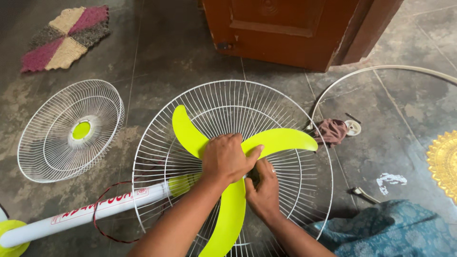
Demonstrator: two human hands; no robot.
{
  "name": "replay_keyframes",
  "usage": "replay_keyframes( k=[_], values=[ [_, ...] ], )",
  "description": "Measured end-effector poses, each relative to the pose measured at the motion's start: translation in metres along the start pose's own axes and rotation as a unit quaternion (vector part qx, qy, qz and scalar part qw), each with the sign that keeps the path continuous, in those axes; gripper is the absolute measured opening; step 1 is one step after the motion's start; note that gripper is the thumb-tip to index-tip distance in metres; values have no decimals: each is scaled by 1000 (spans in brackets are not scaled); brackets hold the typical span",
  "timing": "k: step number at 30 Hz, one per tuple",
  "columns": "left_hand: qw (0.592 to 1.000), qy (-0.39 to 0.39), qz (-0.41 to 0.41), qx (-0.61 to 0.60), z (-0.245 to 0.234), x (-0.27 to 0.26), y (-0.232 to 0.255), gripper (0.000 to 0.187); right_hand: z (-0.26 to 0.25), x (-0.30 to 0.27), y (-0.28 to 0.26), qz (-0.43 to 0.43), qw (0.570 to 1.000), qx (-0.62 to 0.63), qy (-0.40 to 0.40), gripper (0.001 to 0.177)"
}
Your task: The person attaches a yellow fan blade to the motor hub of a disassembled electric fan, aligns it, and secures it with a white plastic nut. The person then places the front wire cage over the blade assembly.
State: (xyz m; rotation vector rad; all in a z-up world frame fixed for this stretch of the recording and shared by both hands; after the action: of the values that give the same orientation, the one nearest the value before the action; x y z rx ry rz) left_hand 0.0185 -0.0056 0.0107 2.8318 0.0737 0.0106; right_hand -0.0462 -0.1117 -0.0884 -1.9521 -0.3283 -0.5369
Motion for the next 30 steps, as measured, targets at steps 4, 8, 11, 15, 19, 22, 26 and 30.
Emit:
replay_keyframes(
  k=[4, 8, 11, 15, 19, 22, 26, 30],
  values=[
    [998, 39, -56, 5, 3, -6, 1, 58, -2, -3, 10, -21, 999, 33, -3, 32],
    [991, 25, -128, 3, 5, -4, 1, 62, -1, -1, 27, 6, 994, 113, -12, 45],
    [990, -9, -142, 2, 2, 2, 1, 69, -3, 10, 38, 146, 962, 230, -38, 44],
    [995, -22, -100, 16, 10, 5, -6, 74, -18, 22, 33, 189, 935, 283, -103, 44],
    [996, -64, -59, -3, 21, 15, -15, 72, -32, 33, 5, 230, 958, 125, -116, 44],
    [994, -78, -54, -56, 17, 27, -22, 68, -39, 56, -27, 86, 977, -176, -87, 32],
    [974, -34, -84, -206, 7, 30, -32, 48, -26, 97, -41, -217, 969, -110, -33, 22],
    [893, 331, 31, -305, -25, -1, -53, 21, -1, 109, -34, -332, 923, -143, -135, 16]
  ],
)
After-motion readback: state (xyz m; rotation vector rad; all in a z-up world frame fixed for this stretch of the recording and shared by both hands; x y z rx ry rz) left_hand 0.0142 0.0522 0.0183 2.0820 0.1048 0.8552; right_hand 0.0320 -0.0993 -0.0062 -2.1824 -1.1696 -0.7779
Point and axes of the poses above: each hand's wrist, its own x-axis towards the middle knuckle, its own z-axis out of the palm, y = z × x, the point moved 2 cm from there along x, towards the middle knuckle, and after that the axes turned 15 degrees about -z, right-handed, at the moved point
